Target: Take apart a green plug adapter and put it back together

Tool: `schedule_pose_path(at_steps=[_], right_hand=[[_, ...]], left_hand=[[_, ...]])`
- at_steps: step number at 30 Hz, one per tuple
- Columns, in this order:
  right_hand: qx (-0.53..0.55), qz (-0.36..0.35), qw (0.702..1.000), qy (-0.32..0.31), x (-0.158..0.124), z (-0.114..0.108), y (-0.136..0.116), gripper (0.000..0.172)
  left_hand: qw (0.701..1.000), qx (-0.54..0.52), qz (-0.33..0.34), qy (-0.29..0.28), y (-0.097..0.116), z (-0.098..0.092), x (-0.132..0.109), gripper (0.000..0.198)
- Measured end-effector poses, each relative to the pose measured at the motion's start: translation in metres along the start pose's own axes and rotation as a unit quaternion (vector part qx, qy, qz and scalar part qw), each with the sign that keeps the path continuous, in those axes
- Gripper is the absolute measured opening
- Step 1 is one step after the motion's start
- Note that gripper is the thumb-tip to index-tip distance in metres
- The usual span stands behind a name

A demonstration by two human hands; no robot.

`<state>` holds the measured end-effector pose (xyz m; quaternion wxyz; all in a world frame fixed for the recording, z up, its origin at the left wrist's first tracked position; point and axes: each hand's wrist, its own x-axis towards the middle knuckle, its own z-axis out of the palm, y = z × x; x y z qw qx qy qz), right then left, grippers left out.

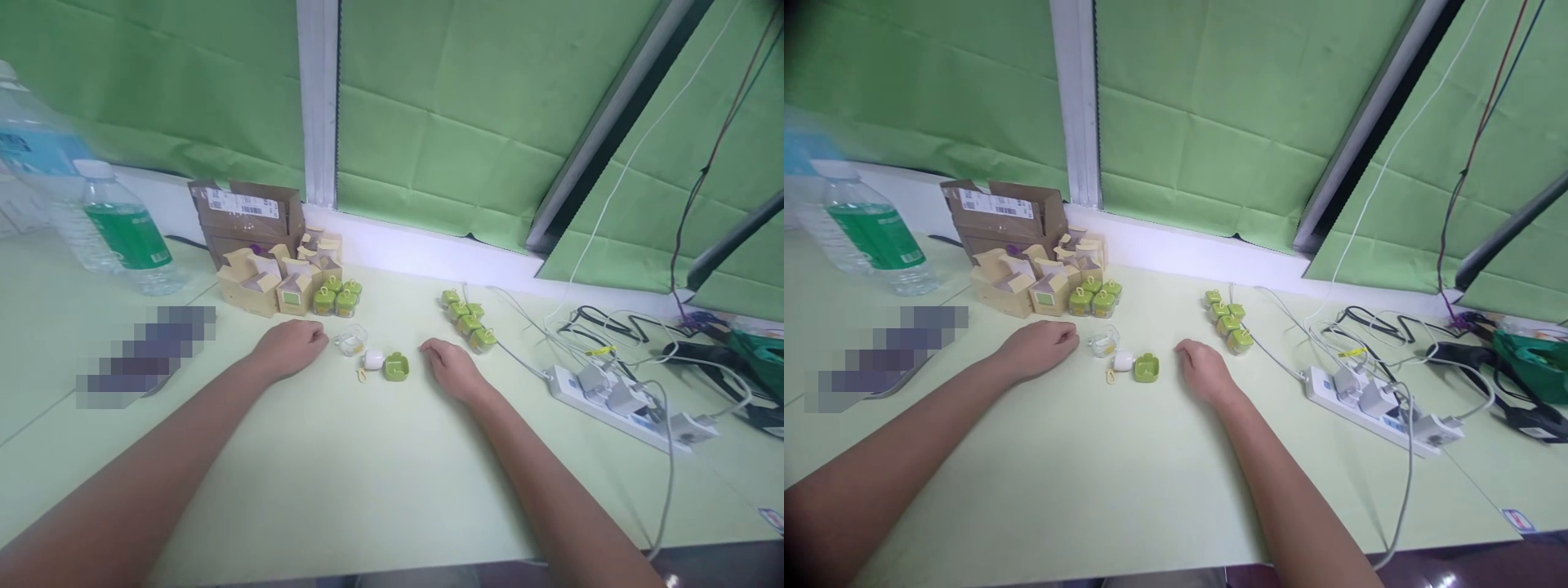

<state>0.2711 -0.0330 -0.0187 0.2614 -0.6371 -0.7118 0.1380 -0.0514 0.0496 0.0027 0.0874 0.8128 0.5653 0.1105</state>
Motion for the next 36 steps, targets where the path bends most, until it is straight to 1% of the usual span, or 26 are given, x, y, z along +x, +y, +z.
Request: schedule_pose_path(at_steps=[4,9,17,20,24,29,31,34,36], right_hand=[[0.01,0.029,0.999,-0.022,0.0,-0.005,-0.001,0.032],[0.037,0.045,0.998,-0.026,0.0,-0.008,-0.003,0.032],[0.031,0.046,0.998,-0.02,0.0,-0.006,-0.004,0.025],[0.04,0.048,0.998,-0.018,0.0,-0.006,-0.003,0.024],[0.052,0.056,0.997,-0.003,0.002,-0.003,0.001,0.023],[0.094,0.064,0.993,0.033,0.004,0.003,0.011,0.024],[0.099,0.065,0.992,0.037,0.004,0.004,0.013,0.026],[0.103,0.068,0.992,0.037,0.003,0.002,0.011,0.028],[0.122,0.071,0.99,0.024,0.001,-0.001,0.005,0.029]], left_hand=[[1.0,-0.009,0.004,0.004,0.003,0.0,-0.002,0.029],[1.0,-0.023,-0.009,-0.001,0.002,-0.001,-0.001,0.03],[0.999,-0.033,-0.026,0.005,0.002,0.002,-0.001,0.031],[0.998,-0.044,-0.041,0.023,0.0,0.002,-0.002,0.03],[0.996,-0.055,-0.056,0.047,-0.002,0.005,-0.004,0.028],[0.993,-0.084,-0.06,0.052,-0.003,0.005,-0.004,0.029],[0.991,-0.108,-0.045,0.069,-0.004,0.001,-0.003,0.031],[0.977,-0.152,-0.037,0.143,-0.005,-0.009,-0.006,0.034],[0.966,-0.176,-0.033,0.185,0.0,-0.016,-0.01,0.035]])
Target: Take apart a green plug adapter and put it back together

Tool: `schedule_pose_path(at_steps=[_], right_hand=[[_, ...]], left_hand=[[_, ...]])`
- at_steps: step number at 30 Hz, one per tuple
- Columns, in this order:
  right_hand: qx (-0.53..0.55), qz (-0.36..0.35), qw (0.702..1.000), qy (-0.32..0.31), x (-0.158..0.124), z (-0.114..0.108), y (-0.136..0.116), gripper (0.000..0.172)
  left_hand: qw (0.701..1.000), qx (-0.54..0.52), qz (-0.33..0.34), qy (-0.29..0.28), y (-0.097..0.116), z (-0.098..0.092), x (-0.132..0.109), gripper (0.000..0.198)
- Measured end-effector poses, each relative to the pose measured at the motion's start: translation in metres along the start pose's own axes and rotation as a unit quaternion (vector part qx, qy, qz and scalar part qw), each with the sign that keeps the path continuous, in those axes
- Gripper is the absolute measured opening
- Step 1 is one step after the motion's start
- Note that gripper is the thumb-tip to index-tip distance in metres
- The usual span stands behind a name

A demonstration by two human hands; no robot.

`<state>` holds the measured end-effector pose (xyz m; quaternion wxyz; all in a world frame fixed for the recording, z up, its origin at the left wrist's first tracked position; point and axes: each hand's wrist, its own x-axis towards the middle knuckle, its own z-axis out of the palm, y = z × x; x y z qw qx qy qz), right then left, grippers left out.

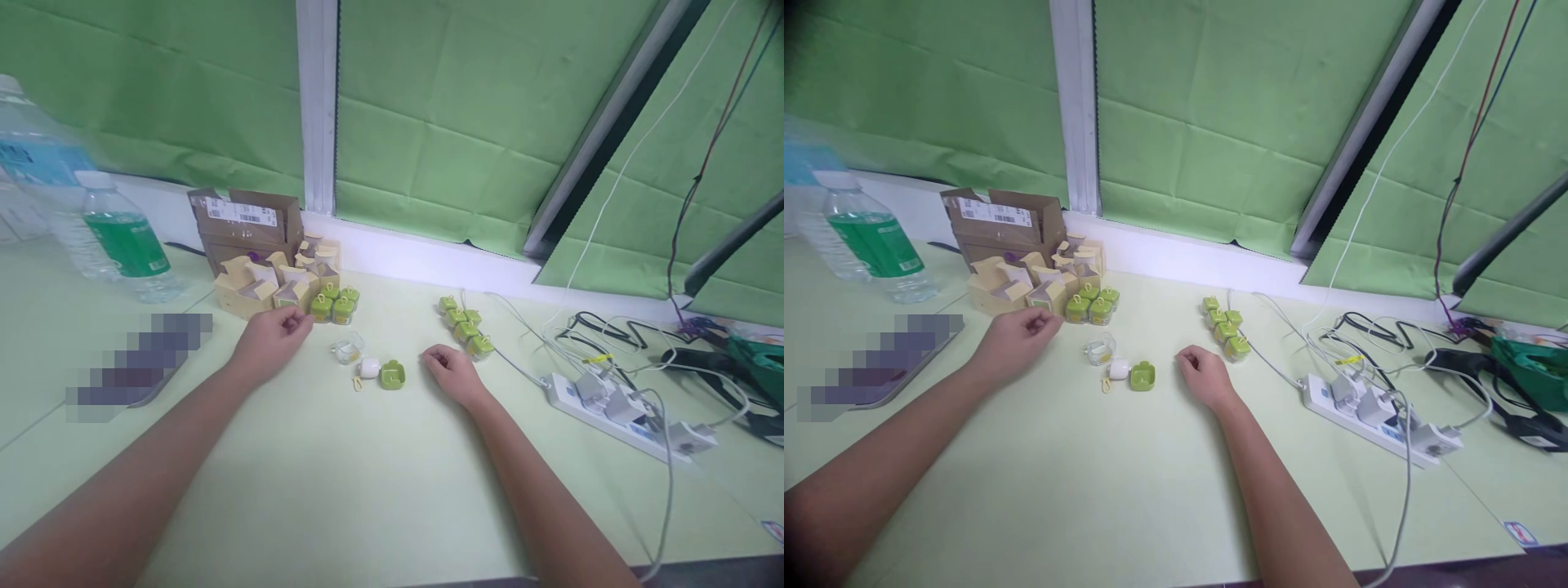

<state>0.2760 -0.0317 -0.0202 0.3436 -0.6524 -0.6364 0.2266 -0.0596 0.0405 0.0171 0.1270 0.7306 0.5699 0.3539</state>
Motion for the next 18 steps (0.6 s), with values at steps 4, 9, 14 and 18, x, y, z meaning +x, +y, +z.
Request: schedule_pose_path(at_steps=[4,9,14,18], right_hand=[[0.074,-0.021,0.995,-0.066,-0.007,-0.003,-0.016,0.042],[0.066,-0.073,0.99,-0.099,-0.016,0.005,-0.024,0.069],[0.01,-0.116,0.99,-0.075,-0.018,0.017,-0.027,0.056],[-0.024,-0.113,0.99,-0.075,-0.022,0.018,-0.037,0.035]], left_hand=[[0.984,0.046,0.103,-0.136,0.029,0.0,-0.015,0.037],[0.937,0.134,0.189,-0.263,0.056,0.017,-0.035,0.03],[0.935,0.114,0.187,-0.28,0.052,0.021,-0.034,0.023],[0.94,0.074,0.171,-0.286,0.049,0.02,-0.032,0.015]])
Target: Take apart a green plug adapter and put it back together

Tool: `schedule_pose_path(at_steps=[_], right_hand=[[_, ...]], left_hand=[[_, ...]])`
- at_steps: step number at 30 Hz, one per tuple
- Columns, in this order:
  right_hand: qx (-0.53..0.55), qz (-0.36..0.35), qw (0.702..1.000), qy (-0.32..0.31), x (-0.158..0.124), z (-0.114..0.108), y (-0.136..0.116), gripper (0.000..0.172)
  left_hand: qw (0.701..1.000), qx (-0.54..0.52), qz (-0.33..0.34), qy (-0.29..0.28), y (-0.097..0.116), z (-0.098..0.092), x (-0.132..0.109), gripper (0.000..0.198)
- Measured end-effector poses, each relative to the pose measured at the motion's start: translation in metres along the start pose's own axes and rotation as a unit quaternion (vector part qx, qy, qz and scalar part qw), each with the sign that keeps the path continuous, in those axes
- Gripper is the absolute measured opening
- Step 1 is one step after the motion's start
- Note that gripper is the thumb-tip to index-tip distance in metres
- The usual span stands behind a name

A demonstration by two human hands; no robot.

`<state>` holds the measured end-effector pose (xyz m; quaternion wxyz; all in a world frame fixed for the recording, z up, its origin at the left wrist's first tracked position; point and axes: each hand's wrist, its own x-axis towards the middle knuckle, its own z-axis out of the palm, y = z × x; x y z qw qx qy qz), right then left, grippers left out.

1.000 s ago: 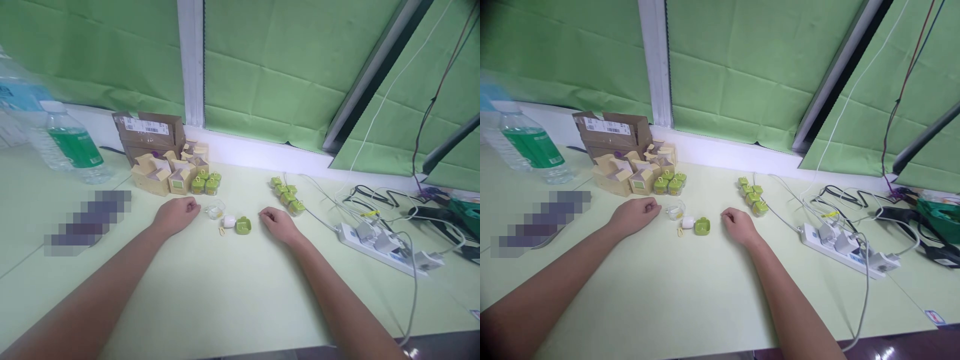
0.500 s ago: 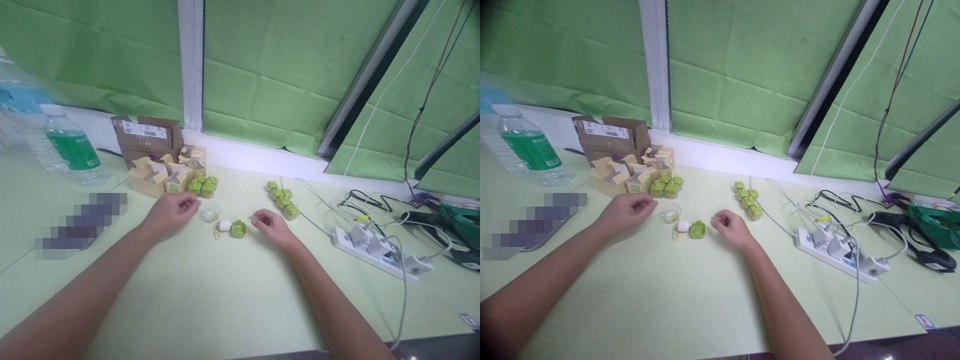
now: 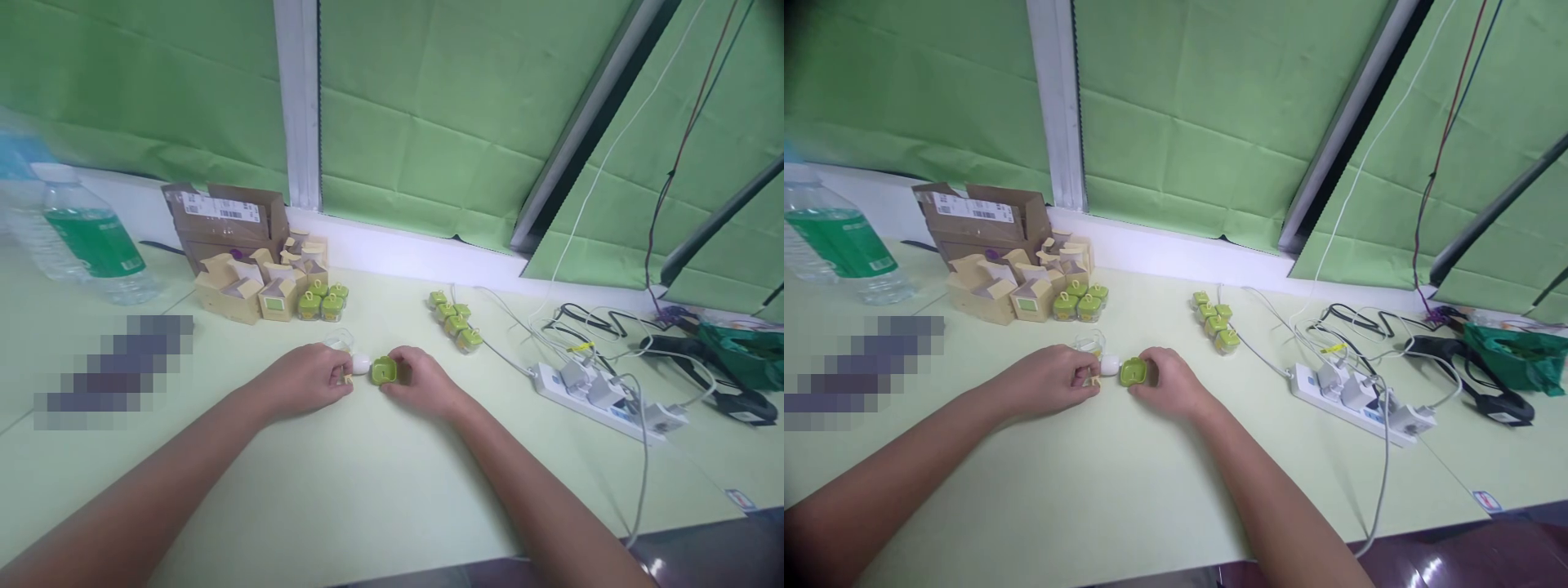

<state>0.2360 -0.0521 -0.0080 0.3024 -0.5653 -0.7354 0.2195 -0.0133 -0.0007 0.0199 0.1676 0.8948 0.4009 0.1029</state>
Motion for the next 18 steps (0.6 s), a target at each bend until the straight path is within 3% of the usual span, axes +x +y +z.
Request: schedule_pose_path(at_steps=[6,13,18], right_hand=[[0.008,0.007,1.0,-0.005,-0.006,-0.004,-0.012,0.026],[-0.044,-0.02,0.998,0.026,-0.007,0.002,-0.014,0.028],[-0.053,-0.067,0.995,0.053,-0.012,0.006,-0.024,0.03]], left_hand=[[0.998,-0.029,0.026,0.039,0.004,-0.003,-0.003,0.017],[0.977,-0.188,0.013,0.1,0.018,-0.001,-0.004,0.025],[0.969,-0.206,0.085,0.102,0.027,0.004,-0.003,0.019]])
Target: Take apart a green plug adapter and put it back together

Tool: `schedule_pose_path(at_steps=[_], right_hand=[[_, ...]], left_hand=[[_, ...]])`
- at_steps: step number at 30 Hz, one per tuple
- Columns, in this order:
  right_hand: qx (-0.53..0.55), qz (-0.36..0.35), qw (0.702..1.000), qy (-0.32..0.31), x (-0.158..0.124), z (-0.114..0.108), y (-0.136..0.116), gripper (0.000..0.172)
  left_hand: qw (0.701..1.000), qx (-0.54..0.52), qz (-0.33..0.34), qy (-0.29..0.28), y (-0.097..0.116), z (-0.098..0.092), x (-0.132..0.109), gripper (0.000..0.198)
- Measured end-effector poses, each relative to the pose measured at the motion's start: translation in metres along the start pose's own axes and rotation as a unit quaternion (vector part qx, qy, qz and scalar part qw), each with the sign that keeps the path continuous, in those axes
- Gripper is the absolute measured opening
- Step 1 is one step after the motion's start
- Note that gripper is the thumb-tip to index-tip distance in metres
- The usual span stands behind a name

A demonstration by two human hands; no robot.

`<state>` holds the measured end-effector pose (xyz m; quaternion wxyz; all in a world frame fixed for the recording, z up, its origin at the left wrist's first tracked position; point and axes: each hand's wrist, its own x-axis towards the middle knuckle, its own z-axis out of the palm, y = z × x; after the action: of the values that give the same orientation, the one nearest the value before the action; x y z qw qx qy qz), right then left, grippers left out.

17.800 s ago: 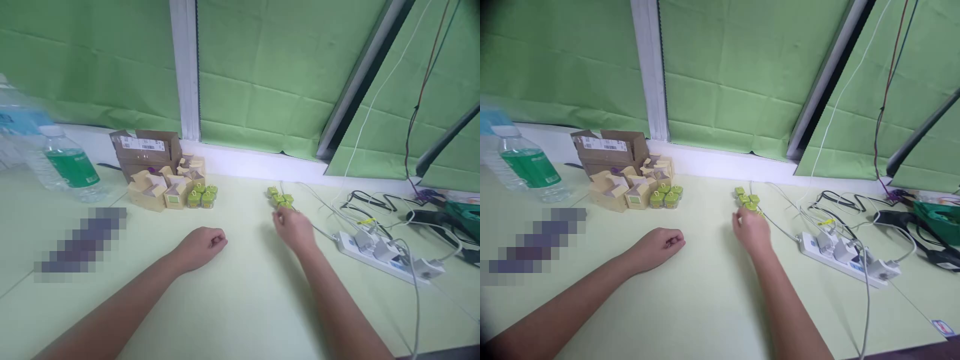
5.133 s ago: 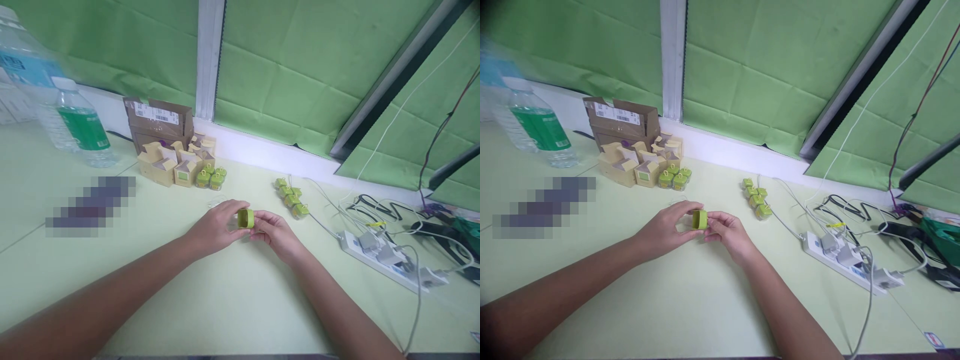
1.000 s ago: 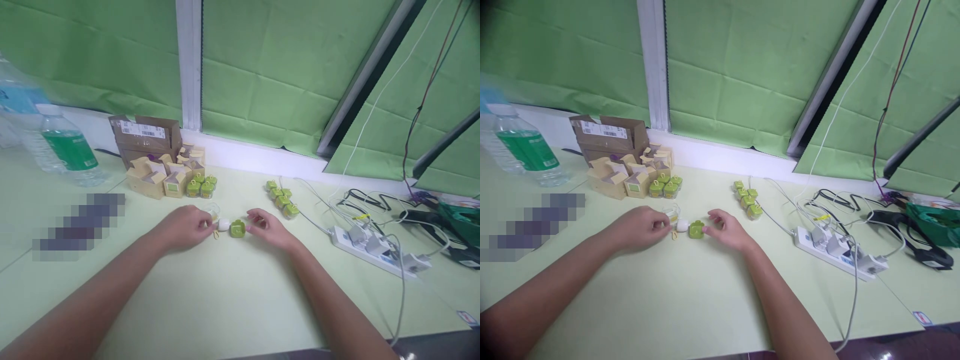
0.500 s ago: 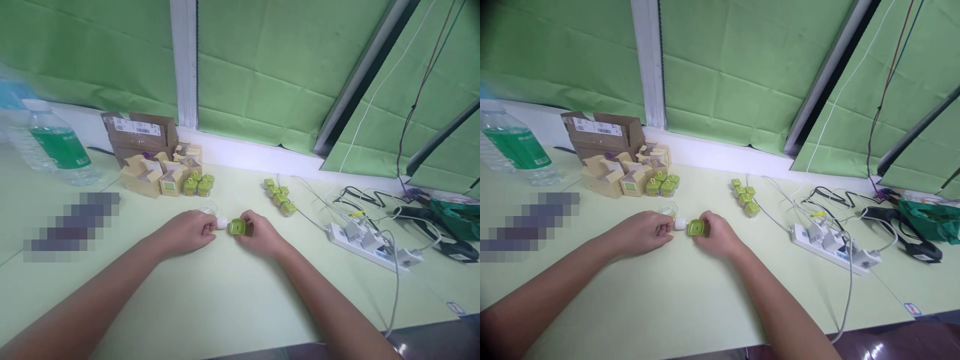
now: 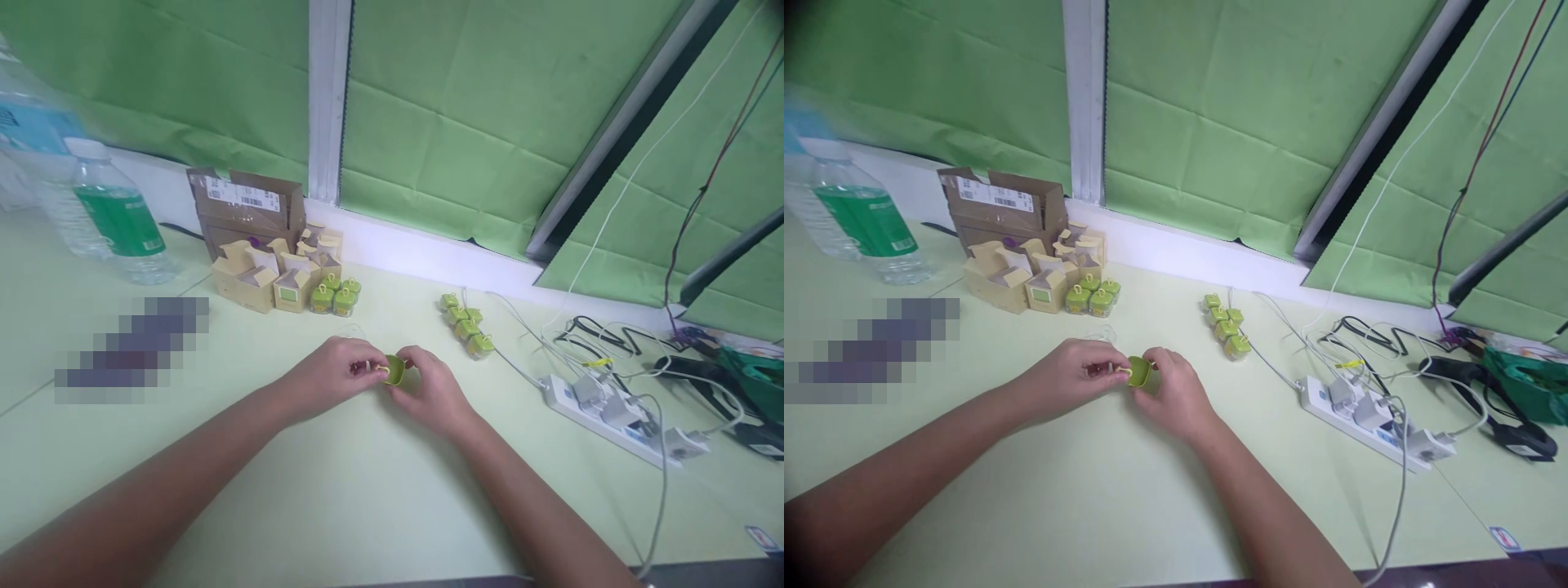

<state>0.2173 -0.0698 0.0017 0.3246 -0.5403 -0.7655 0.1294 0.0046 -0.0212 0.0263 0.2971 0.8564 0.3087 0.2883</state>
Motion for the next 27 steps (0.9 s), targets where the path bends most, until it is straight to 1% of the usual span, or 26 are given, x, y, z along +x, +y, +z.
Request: schedule_pose_path(at_steps=[2,4,9,11,17,27], right_hand=[[-0.006,-0.014,1.0,0.004,-0.0015,0.0003,-0.0047,0.03],[-0.014,-0.023,1.0,0.008,-0.0025,0.0009,-0.0079,0.03],[-0.04,-0.044,0.998,0.029,-0.0031,0.0045,-0.0108,0.033],[-0.057,-0.054,0.996,0.04,-0.0034,0.0061,-0.011,0.034],[-0.089,-0.061,0.993,0.054,-0.0046,0.0069,-0.0108,0.03],[-0.092,-0.06,0.993,0.051,-0.0052,0.0074,-0.0112,0.028]], left_hand=[[1.0,0.011,0.022,-0.015,0.0004,0.001,-0.0002,0.018],[0.999,0.025,0.036,-0.014,-0.0007,0.0014,-0.0007,0.018],[0.995,0.062,0.062,0.04,-0.0037,0.005,-0.0014,0.018],[0.994,0.069,0.067,0.047,-0.003,0.0068,-0.0013,0.017],[0.993,0.086,0.071,0.046,0.002,0.0068,-0.0006,0.017],[0.991,0.113,0.072,0.018,0.0038,0.0072,-0.0008,0.018]])
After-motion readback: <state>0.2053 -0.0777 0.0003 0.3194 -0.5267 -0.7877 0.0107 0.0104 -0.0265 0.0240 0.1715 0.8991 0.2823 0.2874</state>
